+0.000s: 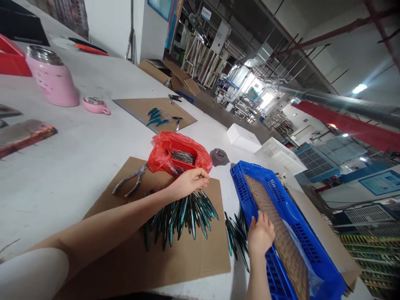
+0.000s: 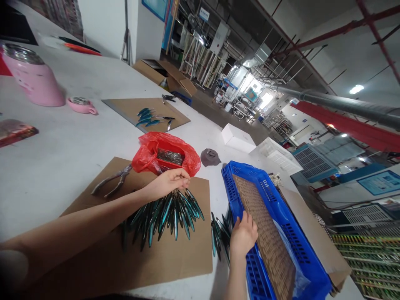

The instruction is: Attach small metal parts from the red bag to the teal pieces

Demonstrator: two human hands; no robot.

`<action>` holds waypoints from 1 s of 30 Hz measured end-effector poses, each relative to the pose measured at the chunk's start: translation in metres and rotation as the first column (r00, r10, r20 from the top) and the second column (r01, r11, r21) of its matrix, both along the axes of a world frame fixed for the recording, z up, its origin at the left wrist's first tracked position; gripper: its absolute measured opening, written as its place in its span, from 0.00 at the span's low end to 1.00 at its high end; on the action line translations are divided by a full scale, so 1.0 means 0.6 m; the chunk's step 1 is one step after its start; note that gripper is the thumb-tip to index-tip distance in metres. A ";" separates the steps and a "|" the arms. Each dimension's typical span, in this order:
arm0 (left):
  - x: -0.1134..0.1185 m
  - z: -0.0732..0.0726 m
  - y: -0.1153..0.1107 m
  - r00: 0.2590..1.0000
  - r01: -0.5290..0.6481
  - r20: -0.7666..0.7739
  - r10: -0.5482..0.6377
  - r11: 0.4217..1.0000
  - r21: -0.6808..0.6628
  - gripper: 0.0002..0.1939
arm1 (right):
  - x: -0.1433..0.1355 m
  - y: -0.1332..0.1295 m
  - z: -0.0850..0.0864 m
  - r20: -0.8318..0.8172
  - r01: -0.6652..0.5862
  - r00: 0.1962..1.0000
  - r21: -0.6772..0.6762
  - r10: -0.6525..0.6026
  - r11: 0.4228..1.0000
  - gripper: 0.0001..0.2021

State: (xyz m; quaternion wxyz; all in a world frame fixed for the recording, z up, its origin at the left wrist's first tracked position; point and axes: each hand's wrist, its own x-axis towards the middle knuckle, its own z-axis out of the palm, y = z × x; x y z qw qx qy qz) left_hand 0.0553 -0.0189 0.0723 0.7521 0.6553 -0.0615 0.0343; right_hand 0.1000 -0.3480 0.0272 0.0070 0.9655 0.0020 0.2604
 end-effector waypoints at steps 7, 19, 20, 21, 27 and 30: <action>0.001 0.005 -0.003 0.999 -0.015 -0.047 0.017 0.999 0.047 0.09 | 0.061 -0.034 0.000 -0.145 0.119 0.981 -0.076 -0.129 0.990 0.20; 0.001 0.009 0.005 1.000 -0.031 -0.002 0.031 0.998 0.053 0.08 | 0.101 -0.016 -0.019 -0.135 -0.020 0.991 -0.024 0.017 1.000 0.21; 0.000 0.009 0.006 1.000 -0.025 0.013 0.024 0.999 0.042 0.09 | 0.094 -0.010 -0.031 -0.152 -0.074 0.986 -0.020 0.070 0.997 0.21; 0.000 0.009 0.006 1.000 -0.015 0.021 0.015 0.999 0.032 0.09 | 0.086 -0.005 -0.045 -0.175 -0.110 0.979 -0.012 0.106 0.994 0.21; -0.007 0.016 0.004 1.000 0.013 0.014 -0.013 1.000 -0.008 0.08 | 0.068 -0.005 -0.111 -0.313 -0.049 0.947 0.100 0.078 0.994 0.21; -0.010 0.024 0.004 1.000 0.007 -0.002 -0.007 1.000 -0.013 0.08 | 0.051 -0.014 -0.117 -0.375 -0.099 0.914 0.166 0.156 0.981 0.21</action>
